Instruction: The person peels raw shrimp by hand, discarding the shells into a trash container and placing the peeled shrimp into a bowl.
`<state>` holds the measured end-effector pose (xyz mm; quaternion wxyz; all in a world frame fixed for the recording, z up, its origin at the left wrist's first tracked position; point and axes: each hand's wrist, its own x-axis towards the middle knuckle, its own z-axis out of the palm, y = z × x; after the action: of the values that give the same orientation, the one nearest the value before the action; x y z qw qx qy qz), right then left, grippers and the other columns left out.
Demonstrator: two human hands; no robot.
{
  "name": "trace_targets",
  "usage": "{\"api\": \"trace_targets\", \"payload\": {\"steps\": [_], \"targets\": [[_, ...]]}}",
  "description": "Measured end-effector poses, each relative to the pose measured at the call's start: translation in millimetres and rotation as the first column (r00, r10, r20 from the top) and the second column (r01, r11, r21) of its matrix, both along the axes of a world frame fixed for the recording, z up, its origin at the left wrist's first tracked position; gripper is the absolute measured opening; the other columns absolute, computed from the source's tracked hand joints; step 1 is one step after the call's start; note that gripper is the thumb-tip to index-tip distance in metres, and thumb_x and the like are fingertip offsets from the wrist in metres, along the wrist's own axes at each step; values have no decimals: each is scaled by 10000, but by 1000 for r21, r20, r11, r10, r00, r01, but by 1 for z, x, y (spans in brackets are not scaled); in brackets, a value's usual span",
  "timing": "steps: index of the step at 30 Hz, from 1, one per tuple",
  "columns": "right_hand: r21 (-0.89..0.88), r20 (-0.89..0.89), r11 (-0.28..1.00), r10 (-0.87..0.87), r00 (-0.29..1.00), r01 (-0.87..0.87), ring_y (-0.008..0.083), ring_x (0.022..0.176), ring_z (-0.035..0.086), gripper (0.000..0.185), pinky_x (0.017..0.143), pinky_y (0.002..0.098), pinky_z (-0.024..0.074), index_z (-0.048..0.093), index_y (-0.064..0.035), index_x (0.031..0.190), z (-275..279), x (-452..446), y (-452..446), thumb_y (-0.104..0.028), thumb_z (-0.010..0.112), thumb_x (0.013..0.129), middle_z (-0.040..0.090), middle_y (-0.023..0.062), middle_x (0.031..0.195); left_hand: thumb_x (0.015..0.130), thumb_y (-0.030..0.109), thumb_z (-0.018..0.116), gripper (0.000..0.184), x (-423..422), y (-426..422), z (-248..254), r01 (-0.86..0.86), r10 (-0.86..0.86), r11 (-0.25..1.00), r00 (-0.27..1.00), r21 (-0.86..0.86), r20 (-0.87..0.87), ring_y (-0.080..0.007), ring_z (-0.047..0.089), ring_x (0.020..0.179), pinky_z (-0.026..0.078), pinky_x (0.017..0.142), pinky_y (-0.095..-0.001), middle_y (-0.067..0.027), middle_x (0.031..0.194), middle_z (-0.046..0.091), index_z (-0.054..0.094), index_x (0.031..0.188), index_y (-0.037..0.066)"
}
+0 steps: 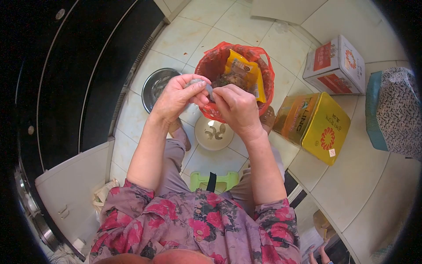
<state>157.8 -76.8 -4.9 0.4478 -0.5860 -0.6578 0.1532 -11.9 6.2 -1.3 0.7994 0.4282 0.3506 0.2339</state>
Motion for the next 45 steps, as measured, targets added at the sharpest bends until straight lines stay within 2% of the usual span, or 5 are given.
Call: {"api": "trace_targets", "payload": {"steps": [11,17,30,35,45], "targets": [[-38,75,992,-119,990,122,249,620,621,67,563,346,509,624,-68,744,-3,-6,4,-50,685,725,615,67,694,934,155,618,207,5,-4,1,-34,35,999,998,20,-56,-102,663,679,537,638,-216,-58,807,676,639,1055,-12],[-14,90,989,-146,985,148,248,622,621,65,567,344,509,636,-67,767,-5,-7,3,-42,681,727,616,73,702,932,158,623,193,5,-4,1,-51,52,999,997,16,-65,-99,654,659,535,629,-217,-54,790,678,653,1033,-4],[8,84,999,-45,995,44,259,657,638,59,591,349,522,657,-56,823,-6,-5,5,-56,683,770,637,86,747,933,167,623,201,4,-4,3,-67,69,997,996,21,-57,-107,658,667,537,624,-226,-54,779,675,649,1024,-10],[-15,108,996,-89,990,91,254,621,623,56,556,350,510,630,-66,743,-4,-9,7,-57,685,736,615,74,702,931,169,627,202,5,-5,4,-67,69,997,993,26,-96,-102,653,672,536,627,-228,-48,776,668,649,1024,-8],[77,180,981,-191,965,180,263,578,601,62,526,354,492,624,-72,734,-10,-10,6,-48,678,717,583,76,668,922,157,628,189,5,-5,7,-61,62,998,994,9,-86,-111,658,675,536,604,-220,-59,798,659,636,1010,-10]]}}
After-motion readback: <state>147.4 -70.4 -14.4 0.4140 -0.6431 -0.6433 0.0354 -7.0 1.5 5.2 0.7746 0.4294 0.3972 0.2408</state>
